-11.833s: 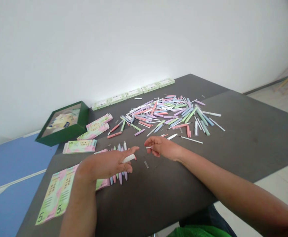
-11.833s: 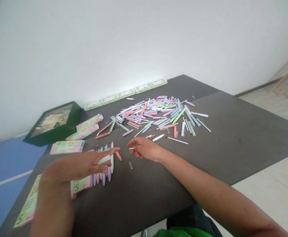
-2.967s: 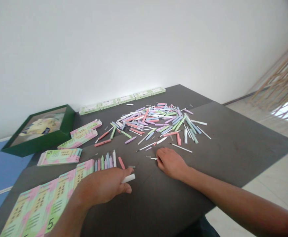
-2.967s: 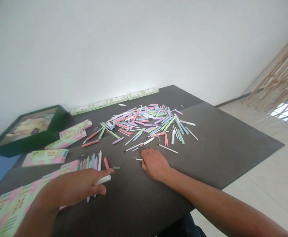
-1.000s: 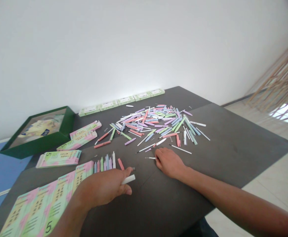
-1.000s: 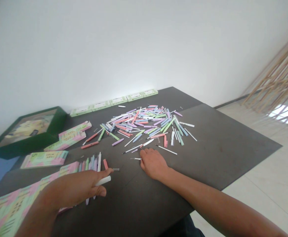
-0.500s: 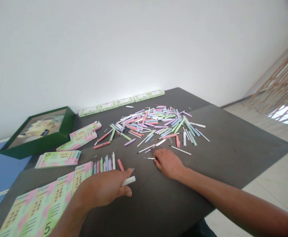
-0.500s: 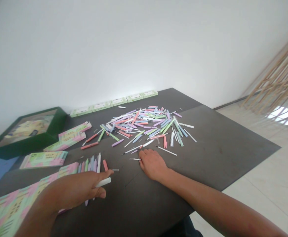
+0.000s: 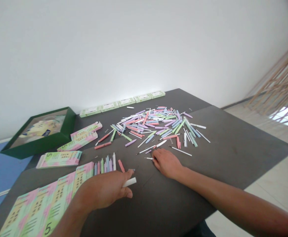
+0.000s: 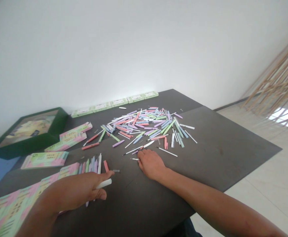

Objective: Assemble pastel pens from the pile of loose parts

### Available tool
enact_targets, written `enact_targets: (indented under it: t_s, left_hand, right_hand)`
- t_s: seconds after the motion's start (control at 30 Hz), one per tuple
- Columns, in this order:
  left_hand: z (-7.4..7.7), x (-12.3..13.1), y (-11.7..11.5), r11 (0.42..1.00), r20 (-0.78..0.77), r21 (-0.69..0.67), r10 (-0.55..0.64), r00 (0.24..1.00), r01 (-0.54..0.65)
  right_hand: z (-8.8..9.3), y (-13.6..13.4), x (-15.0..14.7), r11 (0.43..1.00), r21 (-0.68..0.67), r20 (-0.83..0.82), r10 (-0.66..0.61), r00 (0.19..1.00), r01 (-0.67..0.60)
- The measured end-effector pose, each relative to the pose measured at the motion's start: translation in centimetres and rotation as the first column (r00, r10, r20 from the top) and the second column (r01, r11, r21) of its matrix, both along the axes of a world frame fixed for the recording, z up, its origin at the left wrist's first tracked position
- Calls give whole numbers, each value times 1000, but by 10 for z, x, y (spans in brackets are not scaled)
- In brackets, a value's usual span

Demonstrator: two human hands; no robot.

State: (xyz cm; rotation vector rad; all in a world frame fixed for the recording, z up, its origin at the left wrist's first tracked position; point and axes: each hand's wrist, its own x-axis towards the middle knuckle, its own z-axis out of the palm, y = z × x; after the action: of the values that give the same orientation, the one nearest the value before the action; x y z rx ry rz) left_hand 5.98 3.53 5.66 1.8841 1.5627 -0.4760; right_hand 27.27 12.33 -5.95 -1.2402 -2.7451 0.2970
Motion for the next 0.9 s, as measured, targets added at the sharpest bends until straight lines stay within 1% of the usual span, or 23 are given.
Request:
enact_targets:
  t_s: [0.27, 0.4, 0.6, 0.7, 0.8, 0.9]
  left_hand:
    - [0, 0, -2, 1000, -2, 14, 17, 1000, -17]
    - [0, 0, -2, 1000, -14, 23, 10, 1000, -9]
    - [1, 0, -2, 999, -5, 22, -23, 1000, 23]
    - [1, 1, -2, 999, -3, 20, -25, 1000, 25]
    - [1, 1, -2, 1000, -9, 21, -19, 1000, 19]
    - [-1, 1, -2, 1000, -9, 13, -16, 1000, 16]
  right_hand:
    - [2, 3, -6, 1000, -17, -25, 25, 999, -26]
    - [5, 5, -7, 998, -51, -38, 37, 999, -38]
    - [10, 7, -11, 989, -77, -20, 125, 992, -126]
    - [7, 4, -19, 988, -46, 3, 148, 989, -148]
    - [1, 1, -23, 986, 5, 4, 164, 986, -164]
    - [-5, 1, -23, 986, 8, -51, 165, 985, -165]
